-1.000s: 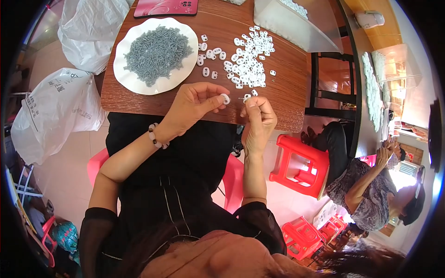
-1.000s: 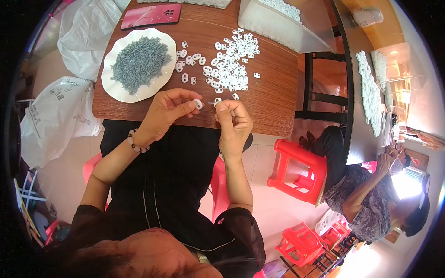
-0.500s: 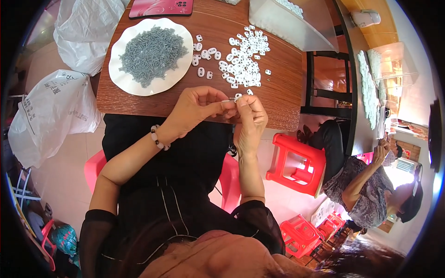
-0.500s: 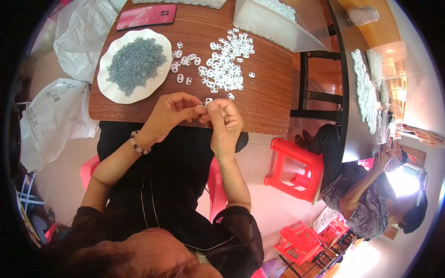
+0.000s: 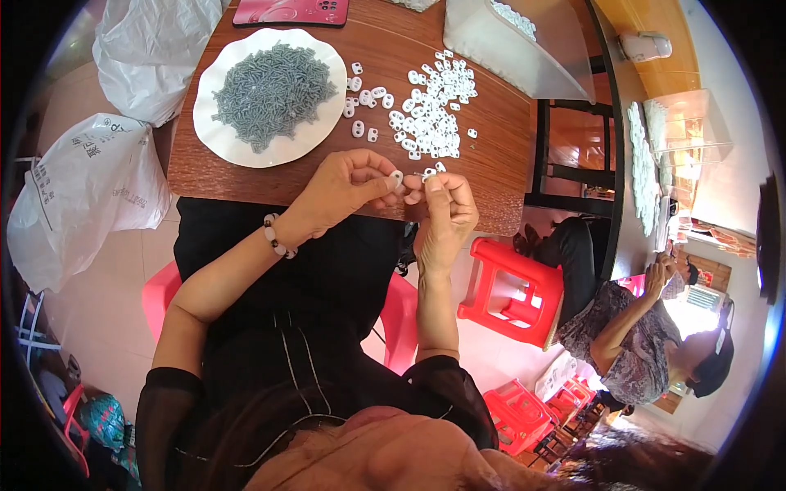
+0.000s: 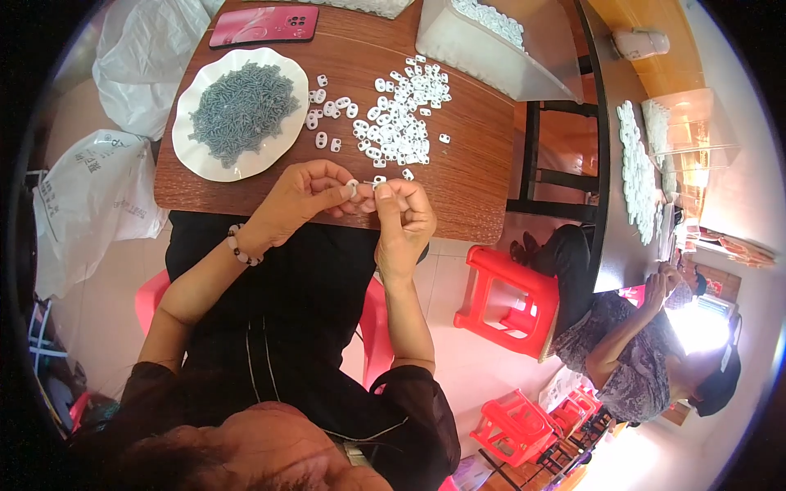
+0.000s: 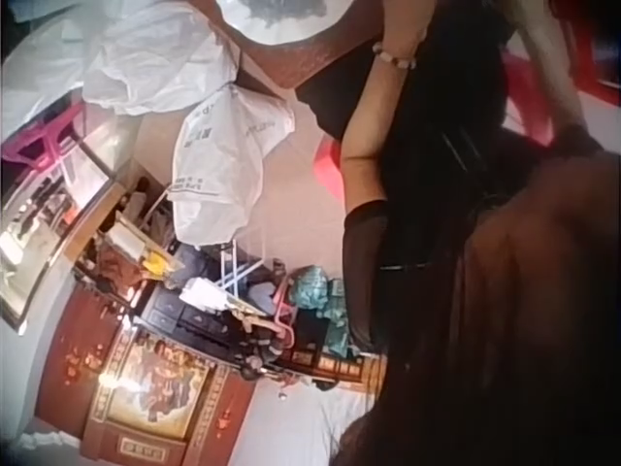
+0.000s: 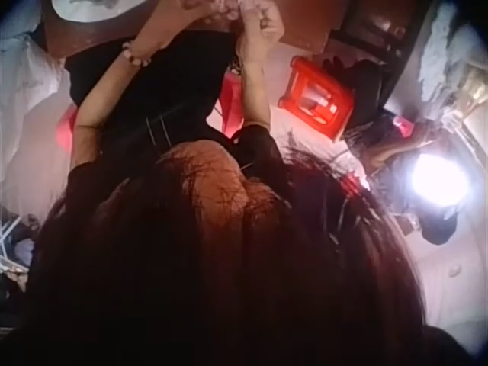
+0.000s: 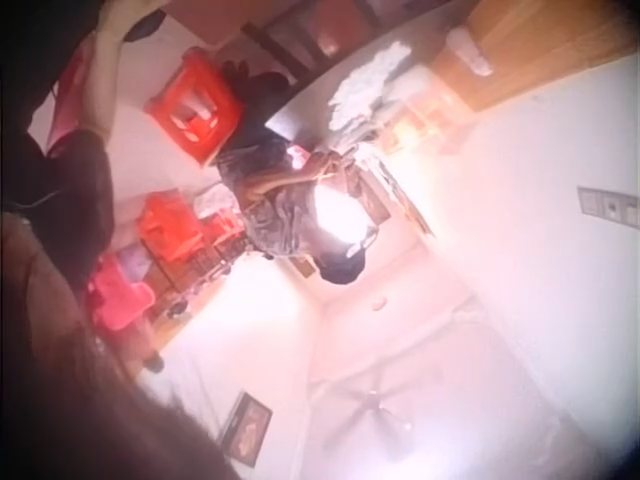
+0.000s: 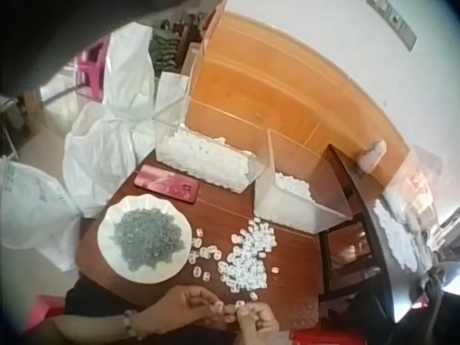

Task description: Assembling small white plastic rings with gray inserts by hand at a workshop table.

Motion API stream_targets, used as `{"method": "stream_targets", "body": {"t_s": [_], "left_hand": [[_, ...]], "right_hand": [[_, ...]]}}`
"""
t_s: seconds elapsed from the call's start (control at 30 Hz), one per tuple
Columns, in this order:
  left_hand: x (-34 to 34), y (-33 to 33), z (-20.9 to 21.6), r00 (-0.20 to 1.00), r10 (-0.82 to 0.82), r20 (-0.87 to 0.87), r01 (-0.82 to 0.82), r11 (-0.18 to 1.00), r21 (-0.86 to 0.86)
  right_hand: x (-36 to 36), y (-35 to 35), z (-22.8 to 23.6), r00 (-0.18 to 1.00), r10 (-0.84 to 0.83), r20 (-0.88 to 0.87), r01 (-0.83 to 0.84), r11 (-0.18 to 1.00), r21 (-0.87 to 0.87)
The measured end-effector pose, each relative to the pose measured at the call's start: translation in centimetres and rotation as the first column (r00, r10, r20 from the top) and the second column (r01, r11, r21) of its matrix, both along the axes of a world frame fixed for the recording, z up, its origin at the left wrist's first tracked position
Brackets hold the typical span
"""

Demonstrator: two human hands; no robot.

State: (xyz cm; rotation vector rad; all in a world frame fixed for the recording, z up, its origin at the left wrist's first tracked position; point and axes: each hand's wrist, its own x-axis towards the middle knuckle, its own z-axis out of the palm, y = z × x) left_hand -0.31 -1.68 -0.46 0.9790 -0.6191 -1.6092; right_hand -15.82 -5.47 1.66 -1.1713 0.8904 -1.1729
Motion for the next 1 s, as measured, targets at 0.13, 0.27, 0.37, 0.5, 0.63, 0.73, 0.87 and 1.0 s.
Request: {"method": "stream_targets", "body": {"t_s": [0.13,0.27,0.37,0.5,0.63,0.73,0.87,1.0], "left_hand": [[0.0,0.2,0.9,0.995,0.097,-0.021,-0.097,0.995,-0.007],[0.2,-0.2,0.5,0.997,0.064,0.034,-0.062,0.997,-0.049],[0.0,-0.4,0.8,0.996,0.069,0.060,-0.065,0.996,-0.063],[-0.4,-0.6,0.3,0.995,0.098,0.012,-0.096,0.987,-0.130],[-0.6,-0.4,0.2,0.992,0.124,-0.027,-0.127,0.984,-0.125],[-0.3,0.0,0.0,0.988,0.113,-0.103,-0.123,0.987,-0.099],[-0.2,0.2,0.0,0.973,0.053,-0.226,-0.062,0.998,-0.033],[-0.3,0.3,-0.2,0.974,0.073,-0.214,-0.082,0.996,-0.033]], "right_hand": [[-0.1,-0.1,0.6,0.997,-0.063,-0.049,0.062,0.998,-0.016],[-0.3,-0.4,0.5,0.995,-0.083,-0.052,0.079,0.995,-0.063],[-0.1,-0.3,0.6,0.993,-0.089,-0.075,0.084,0.994,-0.070],[-0.1,-0.1,0.5,0.995,-0.057,-0.084,0.052,0.997,-0.062],[-0.1,-0.1,0.2,0.995,-0.043,-0.087,0.036,0.996,-0.081],[0.0,0.0,0.2,0.995,-0.043,-0.087,0.038,0.998,-0.058],[0.4,0.4,0.4,0.998,-0.022,-0.056,0.020,0.999,-0.047],[0.4,0.4,0.0,0.998,0.000,-0.063,-0.005,0.997,-0.077]]}}
